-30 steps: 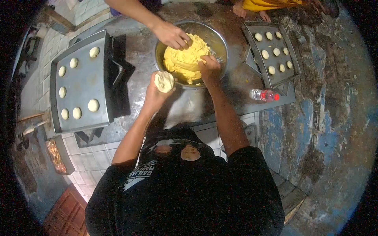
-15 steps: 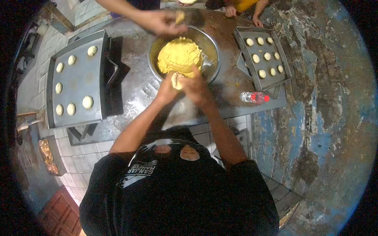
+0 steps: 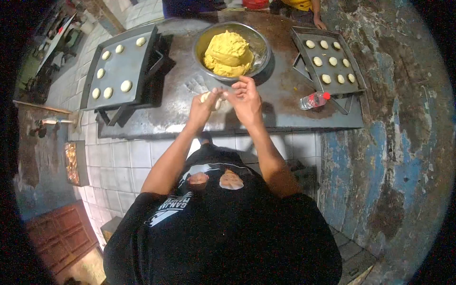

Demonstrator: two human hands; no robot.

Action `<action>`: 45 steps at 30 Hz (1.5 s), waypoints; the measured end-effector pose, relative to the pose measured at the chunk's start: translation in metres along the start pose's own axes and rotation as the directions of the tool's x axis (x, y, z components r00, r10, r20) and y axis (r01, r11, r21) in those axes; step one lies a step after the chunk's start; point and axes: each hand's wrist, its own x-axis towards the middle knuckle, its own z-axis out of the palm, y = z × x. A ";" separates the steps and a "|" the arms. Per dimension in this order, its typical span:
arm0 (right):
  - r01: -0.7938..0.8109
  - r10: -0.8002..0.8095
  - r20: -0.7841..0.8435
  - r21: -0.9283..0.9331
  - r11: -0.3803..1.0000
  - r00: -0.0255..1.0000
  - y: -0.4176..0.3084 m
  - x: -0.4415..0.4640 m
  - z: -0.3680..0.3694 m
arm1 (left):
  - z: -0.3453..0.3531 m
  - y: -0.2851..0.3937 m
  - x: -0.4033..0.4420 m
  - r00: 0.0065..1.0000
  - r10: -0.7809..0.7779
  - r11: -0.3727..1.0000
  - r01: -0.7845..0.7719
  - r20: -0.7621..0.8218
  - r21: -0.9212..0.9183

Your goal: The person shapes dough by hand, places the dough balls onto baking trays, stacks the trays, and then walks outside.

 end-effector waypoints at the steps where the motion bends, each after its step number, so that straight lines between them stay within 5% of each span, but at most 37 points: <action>1: -0.061 0.051 0.067 0.155 0.986 0.996 0.005 -0.006 0.001 | 0.004 0.002 -0.009 1.000 0.031 0.999 -0.031 0.002 -0.037; 2: -0.128 0.090 0.138 0.301 0.945 0.986 0.010 -0.011 0.000 | 0.004 -0.004 -0.014 0.999 0.034 0.999 -0.034 -0.003 -0.028; 4: -0.191 0.123 0.249 0.269 0.944 0.961 -0.002 -0.002 -0.011 | 0.002 -0.013 -0.025 0.964 0.253 0.953 -0.263 0.082 0.150; 6: -0.252 0.153 0.371 0.234 0.939 0.916 -0.022 0.002 -0.010 | 0.003 -0.005 -0.046 0.974 0.192 0.931 -0.220 0.119 0.292; 8: 0.164 -0.034 0.555 -0.186 0.969 0.831 -0.050 0.000 0.004 | 0.009 0.004 -0.061 0.961 0.270 0.881 -0.274 0.065 0.385; 10: 0.035 -0.027 0.590 -0.002 0.999 0.807 -0.058 0.001 0.019 | -0.006 0.009 -0.066 0.951 0.286 0.834 -0.306 0.115 0.459; 12: 0.101 -0.114 0.455 0.051 0.994 0.883 -0.048 0.011 0.026 | -0.021 0.014 -0.078 0.981 0.192 0.978 -0.195 -0.034 -0.078; 14: 0.007 -0.115 0.522 0.205 0.979 0.845 -0.040 0.014 0.039 | -0.039 0.024 -0.090 0.973 0.221 0.959 -0.230 -0.073 -0.163; 16: -0.087 0.002 0.834 0.054 0.995 0.552 -0.051 0.008 0.055 | -0.057 0.018 -0.101 0.954 0.285 0.958 -0.285 -0.088 0.023; 17: 0.201 -0.021 0.879 -0.085 0.976 0.477 -0.061 0.007 0.069 | -0.068 0.006 -0.104 0.966 0.241 0.958 -0.222 -0.090 0.179; 18: 0.199 -0.025 0.887 -0.075 0.977 0.460 -0.070 -0.001 0.085 | -0.078 0.002 -0.110 0.965 0.236 0.960 -0.215 -0.109 0.181; 20: 0.602 -0.347 0.822 0.007 0.798 0.451 -0.083 -0.017 0.108 | -0.095 -0.005 -0.120 0.973 0.144 0.963 -0.096 -0.179 0.251; 21: 0.383 -0.364 0.789 0.177 0.907 0.496 -0.088 -0.014 0.114 | -0.097 -0.006 -0.125 0.938 0.155 0.976 -0.098 -0.309 0.194; 22: 0.389 -0.364 0.794 0.177 0.904 0.487 -0.088 -0.016 0.123 | -0.104 -0.004 -0.123 0.935 0.161 0.977 -0.104 -0.315 0.188; 24: 0.334 -0.377 0.358 0.176 0.926 0.854 -0.076 -0.030 0.142 | -0.120 0.000 -0.119 0.905 -0.018 0.984 -0.059 -0.425 -0.166; 25: 0.627 -0.602 0.336 0.040 0.778 0.724 -0.064 -0.033 0.149 | -0.122 0.005 -0.113 0.929 0.040 0.963 -0.134 -0.369 -0.233; 26: 0.710 -0.678 0.351 0.049 0.702 0.646 -0.052 -0.042 0.163 | -0.125 0.009 -0.111 0.923 0.042 0.958 -0.145 -0.382 -0.247; 28: 0.582 -0.560 0.324 0.035 0.813 0.763 -0.040 -0.056 0.186 | -0.132 0.020 -0.108 0.990 -0.066 0.625 -0.057 -0.125 -0.779; 29: 0.259 -0.260 0.364 0.051 0.964 0.894 -0.039 -0.052 0.196 | -0.137 0.017 -0.099 0.976 0.057 0.759 -0.179 -0.209 -0.626; 30: -0.096 0.070 0.400 0.045 0.994 0.914 -0.043 -0.046 0.207 | -0.140 0.017 -0.090 0.941 0.180 0.847 -0.297 -0.287 -0.441; 31: -0.354 0.182 0.498 0.275 0.894 0.848 -0.036 -0.039 0.228 | -0.153 0.019 -0.084 0.926 0.162 0.873 -0.296 -0.340 -0.389; 32: -0.351 0.189 0.499 0.254 0.901 0.846 -0.035 -0.030 0.243 | -0.168 0.020 -0.078 0.909 0.148 0.896 -0.290 -0.390 -0.336; 34: -0.717 0.347 0.686 0.368 0.592 0.639 -0.055 -0.008 0.276 | -0.207 0.019 -0.060 0.900 0.150 0.857 -0.325 -0.410 -0.401; 36: -0.750 0.328 0.780 0.255 0.611 0.532 -0.042 0.044 0.314 | -0.253 0.024 -0.049 0.907 0.124 0.785 -0.338 -0.403 -0.519; 38: -0.550 0.322 0.832 -0.025 0.835 0.451 -0.041 0.094 0.363 | -0.295 0.017 -0.032 0.780 0.244 0.887 -0.420 -0.576 -0.193; 39: -0.402 0.335 0.737 -0.094 0.911 0.586 -0.047 0.114 0.393 | -0.316 0.022 -0.034 0.793 0.252 0.868 -0.438 -0.555 -0.232; 40: -0.246 0.304 0.634 -0.180 0.952 0.711 -0.051 0.135 0.423 | -0.336 0.015 -0.028 0.700 0.288 0.864 -0.484 -0.654 -0.138; 41: -0.243 0.315 0.638 -0.202 0.949 0.702 -0.037 0.160 0.453 | -0.361 0.011 -0.030 0.711 0.277 0.866 -0.477 -0.647 -0.154; 42: 0.182 0.059 0.547 -0.375 0.909 0.835 -0.011 0.183 0.477 | -0.384 0.008 -0.035 0.723 0.266 0.867 -0.469 -0.638 -0.170; 43: 0.529 -0.242 0.512 -0.544 0.651 0.824 0.012 0.197 0.493 | -0.403 0.015 -0.045 0.735 0.186 0.892 -0.405 -0.652 -0.202; 45: 0.590 -0.133 0.614 -0.642 0.490 0.778 0.038 0.207 0.516 | -0.441 0.007 -0.058 0.727 0.123 0.915 -0.347 -0.676 -0.207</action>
